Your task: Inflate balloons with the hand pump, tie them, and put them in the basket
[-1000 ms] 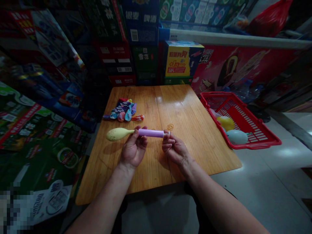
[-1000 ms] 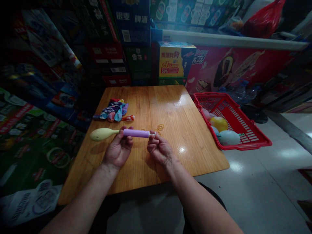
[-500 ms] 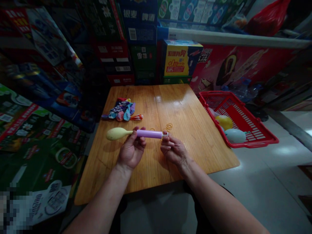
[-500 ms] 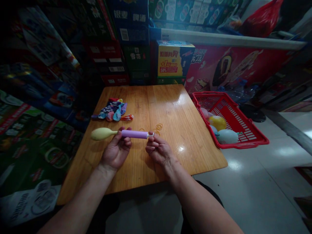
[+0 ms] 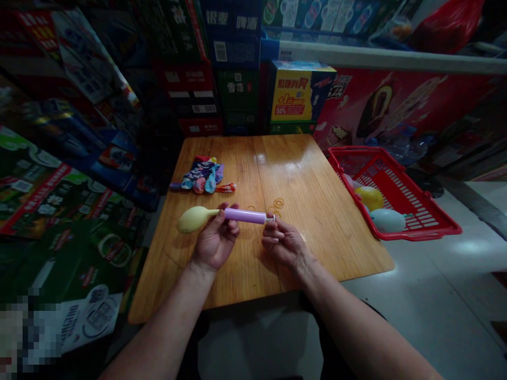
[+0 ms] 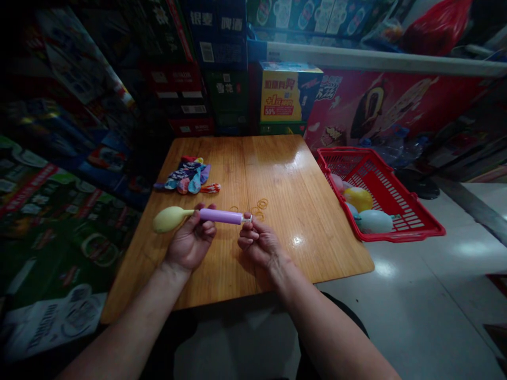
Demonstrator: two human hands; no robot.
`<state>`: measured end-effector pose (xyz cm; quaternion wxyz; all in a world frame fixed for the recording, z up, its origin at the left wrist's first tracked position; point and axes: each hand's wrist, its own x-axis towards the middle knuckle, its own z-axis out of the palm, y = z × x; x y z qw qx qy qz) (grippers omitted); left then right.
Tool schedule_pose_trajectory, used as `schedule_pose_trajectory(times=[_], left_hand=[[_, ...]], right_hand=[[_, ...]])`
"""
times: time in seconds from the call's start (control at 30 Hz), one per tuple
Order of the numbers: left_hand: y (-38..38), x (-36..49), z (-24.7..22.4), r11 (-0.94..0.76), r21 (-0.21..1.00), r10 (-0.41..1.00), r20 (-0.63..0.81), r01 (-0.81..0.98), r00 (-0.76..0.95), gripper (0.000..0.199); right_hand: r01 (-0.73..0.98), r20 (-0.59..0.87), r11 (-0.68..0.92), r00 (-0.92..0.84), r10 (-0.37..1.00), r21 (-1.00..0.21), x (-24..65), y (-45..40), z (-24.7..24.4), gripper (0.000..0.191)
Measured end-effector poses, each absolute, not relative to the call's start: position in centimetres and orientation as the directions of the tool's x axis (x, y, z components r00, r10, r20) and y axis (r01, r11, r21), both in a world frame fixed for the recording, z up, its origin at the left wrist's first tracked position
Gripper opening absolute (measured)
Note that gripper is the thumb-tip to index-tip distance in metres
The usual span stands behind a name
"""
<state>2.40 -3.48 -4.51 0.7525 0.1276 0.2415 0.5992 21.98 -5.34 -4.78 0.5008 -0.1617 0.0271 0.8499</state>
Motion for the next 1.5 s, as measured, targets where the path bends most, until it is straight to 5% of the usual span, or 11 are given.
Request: schedule_pose_trajectory(times=[0.23, 0.57, 0.83, 1.13, 1.5], left_hand=[[-3.2, 2.1, -4.6, 0.267, 0.498, 0.958, -0.233, -0.825, 0.169, 0.010], [-2.5, 1.9, -4.9, 0.242, 0.496, 0.933, -0.355, -0.834, 0.060, 0.011], [-1.9, 0.3, -4.0, 0.148, 0.555, 0.963, -0.270, -0.818, -0.010, 0.018], [-3.9, 3.2, -5.1, 0.233, 0.554, 0.961, -0.257, -0.799, 0.102, 0.022], [-3.2, 3.0, -4.7, 0.144, 0.590, 0.969, -0.248, -0.794, -0.009, 0.022]], right_hand=[[-0.868, -0.311, -0.496, -0.465, 0.829, -0.024, 22.2, -5.0, -4.6, 0.012], [-0.846, -0.267, -0.523, -0.482, 0.834, -0.107, 21.6, -5.1, -5.3, 0.011], [-0.867, -0.223, -0.453, -0.409, 0.885, -0.208, 23.7, -4.5, -3.9, 0.010], [-0.851, -0.334, -0.520, -0.471, 0.816, -0.070, 22.1, -5.5, -4.6, 0.013], [-0.877, -0.276, -0.461, -0.414, 0.867, -0.132, 24.0, -4.7, -4.0, 0.014]])
